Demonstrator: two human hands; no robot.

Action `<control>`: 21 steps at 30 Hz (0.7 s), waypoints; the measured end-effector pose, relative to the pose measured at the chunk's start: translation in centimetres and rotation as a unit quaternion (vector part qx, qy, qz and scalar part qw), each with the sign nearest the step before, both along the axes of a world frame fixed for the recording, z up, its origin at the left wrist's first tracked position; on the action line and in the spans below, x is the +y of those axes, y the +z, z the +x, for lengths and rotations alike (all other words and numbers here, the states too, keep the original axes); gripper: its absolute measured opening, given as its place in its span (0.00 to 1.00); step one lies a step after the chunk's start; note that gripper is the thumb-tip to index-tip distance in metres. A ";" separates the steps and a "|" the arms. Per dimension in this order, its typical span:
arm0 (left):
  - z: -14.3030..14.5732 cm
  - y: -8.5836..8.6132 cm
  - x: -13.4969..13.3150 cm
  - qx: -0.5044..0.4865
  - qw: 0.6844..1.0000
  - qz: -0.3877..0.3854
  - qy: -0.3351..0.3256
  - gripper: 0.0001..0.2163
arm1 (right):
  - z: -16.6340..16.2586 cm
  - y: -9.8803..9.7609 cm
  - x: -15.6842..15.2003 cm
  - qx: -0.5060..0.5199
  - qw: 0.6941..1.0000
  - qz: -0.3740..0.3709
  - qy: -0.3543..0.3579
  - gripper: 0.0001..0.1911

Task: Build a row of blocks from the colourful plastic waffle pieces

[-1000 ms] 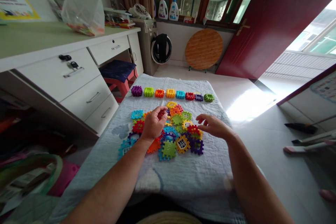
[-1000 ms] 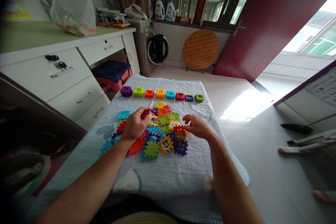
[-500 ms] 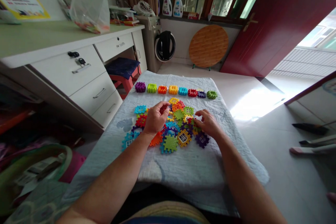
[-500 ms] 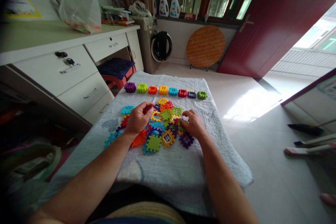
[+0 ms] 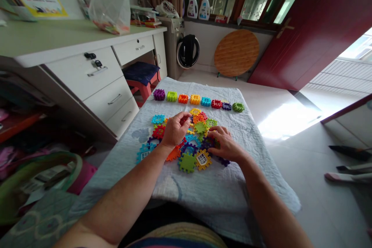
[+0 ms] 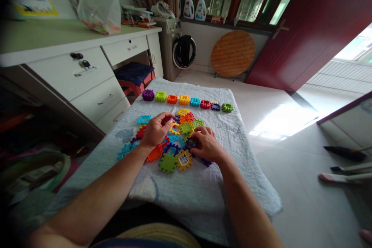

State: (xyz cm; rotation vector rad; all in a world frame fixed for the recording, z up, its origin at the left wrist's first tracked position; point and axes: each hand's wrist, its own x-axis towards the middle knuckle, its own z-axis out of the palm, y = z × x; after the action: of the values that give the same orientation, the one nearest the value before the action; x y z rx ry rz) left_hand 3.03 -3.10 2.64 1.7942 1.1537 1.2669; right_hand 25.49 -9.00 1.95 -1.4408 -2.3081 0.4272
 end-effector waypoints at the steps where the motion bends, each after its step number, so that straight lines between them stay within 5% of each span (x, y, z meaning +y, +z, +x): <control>1: 0.0 0.0 0.0 0.000 1.000 -0.002 -0.002 0.09 | 0.0 -0.1 0.1 0.012 1.000 0.005 0.001 0.17; 11: 0.0 0.0 0.0 -0.003 1.000 -0.002 -0.003 0.09 | 1.7 -1.5 1.6 0.109 0.981 0.072 -0.146 0.05; 21: 0.0 0.1 -0.1 -0.003 1.000 0.002 -0.006 0.09 | 1.8 -1.7 1.6 0.127 0.970 0.091 -0.188 0.14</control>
State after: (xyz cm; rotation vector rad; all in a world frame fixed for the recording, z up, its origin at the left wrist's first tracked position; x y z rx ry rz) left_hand 3.07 -3.20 2.75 1.7971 1.1370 1.2679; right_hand 27.27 -7.40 0.23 -1.5815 -1.7738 0.2613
